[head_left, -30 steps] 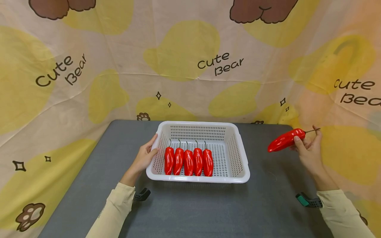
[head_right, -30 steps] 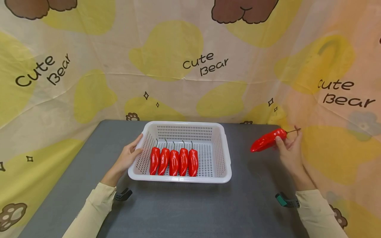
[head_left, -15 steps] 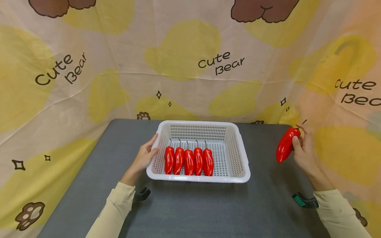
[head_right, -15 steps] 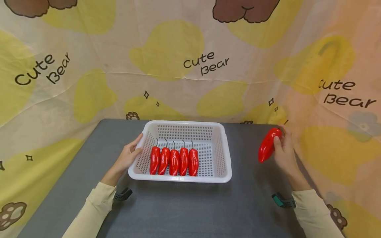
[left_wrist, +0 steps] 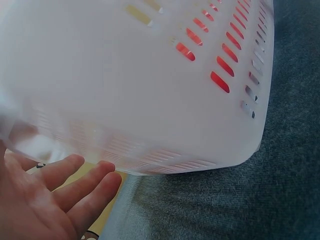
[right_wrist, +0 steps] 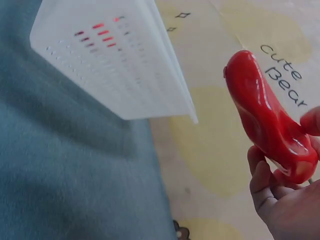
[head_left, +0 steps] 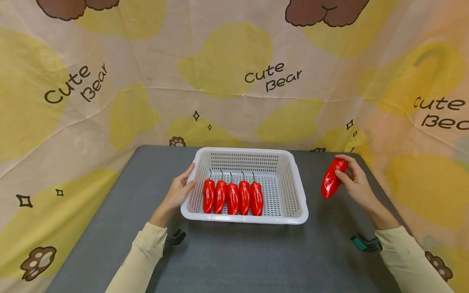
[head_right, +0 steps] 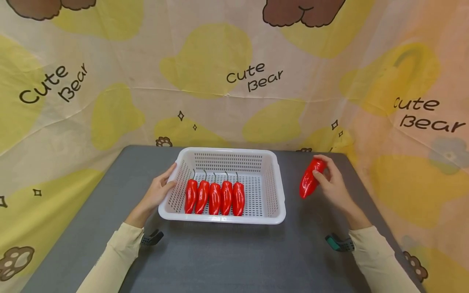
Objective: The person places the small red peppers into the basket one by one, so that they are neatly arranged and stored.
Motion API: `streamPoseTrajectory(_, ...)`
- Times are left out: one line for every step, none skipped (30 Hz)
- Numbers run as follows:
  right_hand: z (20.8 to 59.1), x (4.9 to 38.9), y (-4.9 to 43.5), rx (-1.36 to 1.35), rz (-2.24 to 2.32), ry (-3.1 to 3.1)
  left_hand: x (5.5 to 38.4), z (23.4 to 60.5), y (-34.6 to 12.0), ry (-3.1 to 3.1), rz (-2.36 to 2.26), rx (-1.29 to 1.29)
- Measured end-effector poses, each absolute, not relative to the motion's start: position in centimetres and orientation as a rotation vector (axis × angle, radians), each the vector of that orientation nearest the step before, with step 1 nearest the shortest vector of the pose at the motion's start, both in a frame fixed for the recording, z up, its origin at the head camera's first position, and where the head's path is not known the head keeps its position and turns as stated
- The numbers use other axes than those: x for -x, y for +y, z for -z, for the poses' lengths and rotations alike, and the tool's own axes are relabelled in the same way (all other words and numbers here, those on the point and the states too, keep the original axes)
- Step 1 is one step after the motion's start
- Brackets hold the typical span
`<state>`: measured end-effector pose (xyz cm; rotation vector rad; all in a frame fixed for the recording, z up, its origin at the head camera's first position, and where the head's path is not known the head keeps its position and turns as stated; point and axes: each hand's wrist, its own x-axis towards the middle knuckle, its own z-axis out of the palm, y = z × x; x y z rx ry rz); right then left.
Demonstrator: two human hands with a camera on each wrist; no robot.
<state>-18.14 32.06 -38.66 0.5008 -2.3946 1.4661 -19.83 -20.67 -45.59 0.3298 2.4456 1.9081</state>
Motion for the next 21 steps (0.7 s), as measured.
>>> streamPoseTrajectory(38.6,18.2,31.9,-0.515,-1.467,-2.396,19.8,45.6,-20.7,2.447,-1.906,-0.325)
streamPoseTrajectory(38.6,18.3,31.7,-0.532,-1.466,-2.397,19.8,45.6,-20.7,2.446,-1.909,-0.324)
streamPoseTrajectory(38.6,18.4,31.4,-0.548,-1.471,-2.394,19.8,45.5,-20.6,2.445,-1.912,-0.326)
streamPoseTrajectory(38.6,18.5,31.2,-0.563,-1.477,-2.390,19.8,45.5,-20.6,2.445,-1.914,-0.331)
streamPoseTrajectory(38.6,18.7,31.1,-0.575,-1.487,-2.386,19.8,45.4,-20.6,2.444,-1.918,-0.334)
streamPoseTrajectory(38.6,18.8,30.9,-0.585,-1.492,-2.382,19.8,45.4,-20.6,2.444,-1.923,-0.335)
streamPoseTrajectory(38.6,18.8,30.7,-0.590,-1.496,-2.382,19.8,45.3,-20.6,2.446,-1.924,-0.336)
streamPoseTrajectory(38.6,18.9,30.5,-0.592,-1.498,-2.383,19.8,45.3,-20.6,2.447,-1.923,-0.338)
streamPoseTrajectory(38.6,19.0,30.2,-0.594,-1.504,-2.382,19.8,45.3,-20.6,2.448,-1.921,-0.342)
streamPoseTrajectory(38.7,19.1,30.1,-0.598,-1.498,-2.385,19.8,45.3,-20.6,2.449,-1.920,-0.342)
streamPoseTrajectory(38.7,19.2,29.8,-0.597,-1.490,-2.390,19.8,45.3,-20.6,2.449,-1.920,-0.335)
streamPoseTrajectory(38.8,19.2,29.6,-0.602,-1.486,-2.394,19.8,45.3,-20.6,2.450,-1.920,-0.331)
streamPoseTrajectory(38.8,19.3,29.4,-0.605,-1.482,-2.401,19.8,45.3,-20.6,2.449,-1.918,-0.329)
streamPoseTrajectory(38.8,19.3,29.2,-0.613,-1.479,-2.406,19.8,45.3,-20.6,2.444,-1.922,-0.329)
streamPoseTrajectory(38.8,19.4,29.0,-0.619,-1.483,-2.412,19.8,45.3,-20.6,2.441,-1.925,-0.329)
streamPoseTrajectory(38.8,19.5,28.8,-0.626,-1.484,-2.418,19.8,45.4,-20.6,2.439,-1.929,-0.326)
streamPoseTrajectory(38.7,19.5,28.6,-0.633,-1.488,-2.423,19.8,45.4,-20.6,2.437,-1.930,-0.325)
streamPoseTrajectory(38.7,19.6,28.4,-0.643,-1.494,-2.427,19.8,45.4,-20.6,2.433,-1.933,-0.332)
streamPoseTrajectory(38.6,19.6,28.2,-0.649,-1.495,-2.434,19.8,45.4,-20.6,2.432,-1.934,-0.333)
streamPoseTrajectory(38.6,19.7,28.1,-0.655,-1.499,-2.439,19.8,45.4,-20.6,2.433,-1.935,-0.336)
streamPoseTrajectory(38.6,19.8,27.9,-0.659,-1.503,-2.446,19.8,45.4,-20.7,2.437,-1.933,-0.332)
